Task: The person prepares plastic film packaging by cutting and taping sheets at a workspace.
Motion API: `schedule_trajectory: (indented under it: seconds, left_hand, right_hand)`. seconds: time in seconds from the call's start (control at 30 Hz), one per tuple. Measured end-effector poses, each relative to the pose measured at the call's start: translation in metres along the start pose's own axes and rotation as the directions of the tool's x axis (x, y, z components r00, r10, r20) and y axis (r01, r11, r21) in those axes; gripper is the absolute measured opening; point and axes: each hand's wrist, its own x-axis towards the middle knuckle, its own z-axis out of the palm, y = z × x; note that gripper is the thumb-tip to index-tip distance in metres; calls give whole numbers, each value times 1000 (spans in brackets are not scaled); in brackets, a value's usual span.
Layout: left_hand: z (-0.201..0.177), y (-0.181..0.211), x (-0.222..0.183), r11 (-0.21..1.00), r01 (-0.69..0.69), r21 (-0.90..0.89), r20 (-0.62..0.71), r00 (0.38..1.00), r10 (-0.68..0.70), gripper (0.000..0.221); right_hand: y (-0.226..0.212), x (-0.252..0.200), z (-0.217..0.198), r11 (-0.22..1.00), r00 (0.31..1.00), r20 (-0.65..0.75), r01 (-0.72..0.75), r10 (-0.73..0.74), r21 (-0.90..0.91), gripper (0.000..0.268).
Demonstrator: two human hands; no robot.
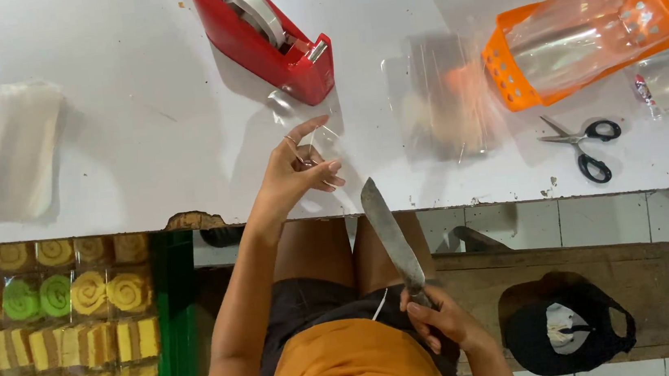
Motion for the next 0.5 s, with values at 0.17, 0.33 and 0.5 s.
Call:
schedule_trajectory:
  seconds: [0.17,0.33,0.5]
  left_hand:
    - [-6,-24,6,998,36,-59,60,998,-33,82]
    - [-1,5,-8,992,108,67,81,990,-113,74]
    - [-11,-4,-4,995,34,96,85,996,-42,73]
  right_hand:
    - [18,2,-11,995,996,81,33,-40,90,29]
    - [-9,-6,1,986,988,147,24,-49,165,30]
    - [-13,-11,-3,993,991,134,-22,7,114,30]
